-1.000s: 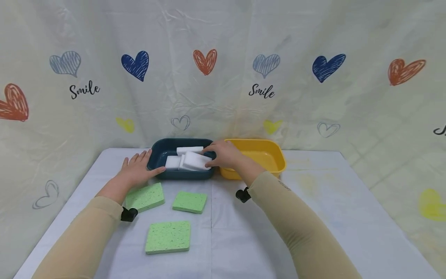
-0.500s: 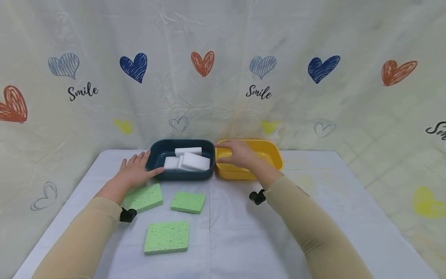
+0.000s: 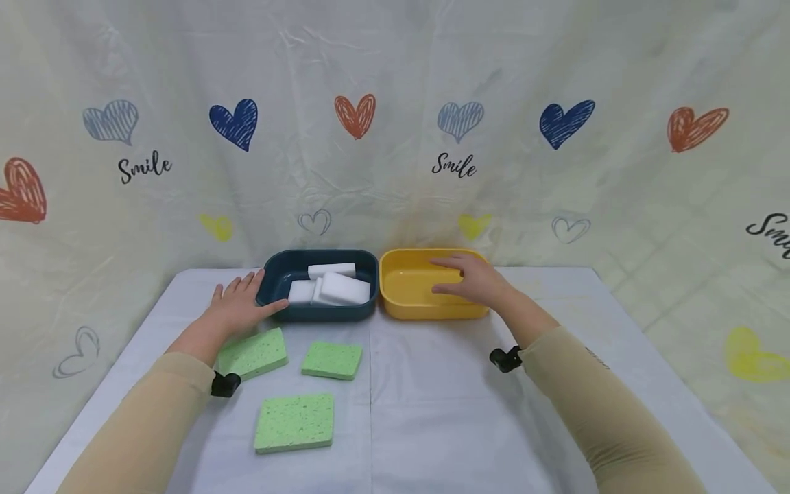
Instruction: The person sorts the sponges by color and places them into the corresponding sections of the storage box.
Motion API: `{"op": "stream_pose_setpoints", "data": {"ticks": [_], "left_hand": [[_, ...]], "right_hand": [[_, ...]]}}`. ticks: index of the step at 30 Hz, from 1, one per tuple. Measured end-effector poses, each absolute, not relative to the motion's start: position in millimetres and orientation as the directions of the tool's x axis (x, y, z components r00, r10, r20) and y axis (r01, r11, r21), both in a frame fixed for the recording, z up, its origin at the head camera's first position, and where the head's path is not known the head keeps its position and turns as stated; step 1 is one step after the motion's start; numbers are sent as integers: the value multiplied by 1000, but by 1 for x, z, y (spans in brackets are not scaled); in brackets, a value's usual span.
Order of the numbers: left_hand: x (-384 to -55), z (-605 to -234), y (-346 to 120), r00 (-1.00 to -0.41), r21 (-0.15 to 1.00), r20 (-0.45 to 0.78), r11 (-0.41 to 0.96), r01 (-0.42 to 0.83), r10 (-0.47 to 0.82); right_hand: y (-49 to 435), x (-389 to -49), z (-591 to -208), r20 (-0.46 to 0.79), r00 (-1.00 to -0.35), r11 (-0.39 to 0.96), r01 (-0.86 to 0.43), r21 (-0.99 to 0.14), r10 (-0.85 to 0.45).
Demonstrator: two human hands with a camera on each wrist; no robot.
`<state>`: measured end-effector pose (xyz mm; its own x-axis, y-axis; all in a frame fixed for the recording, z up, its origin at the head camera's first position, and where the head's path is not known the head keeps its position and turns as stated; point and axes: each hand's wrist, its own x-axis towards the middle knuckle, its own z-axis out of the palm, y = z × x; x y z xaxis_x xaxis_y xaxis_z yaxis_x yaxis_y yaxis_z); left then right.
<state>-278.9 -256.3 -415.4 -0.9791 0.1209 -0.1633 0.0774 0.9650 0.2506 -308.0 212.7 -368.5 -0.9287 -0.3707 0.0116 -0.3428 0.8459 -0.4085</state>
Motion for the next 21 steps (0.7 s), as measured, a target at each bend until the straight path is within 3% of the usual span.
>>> {"op": "stream_pose_setpoints", "data": {"ticks": [13, 21], "left_hand": [[-278, -416, -256, -979, 259, -161, 962, 80, 124], [-279, -417, -257, -979, 258, -163, 963, 80, 125]], "right_hand": [[293, -304, -375, -16, -964, 885, -237, -400, -265], [310, -304, -385, -74, -973, 878, -162, -450, -218]]}}
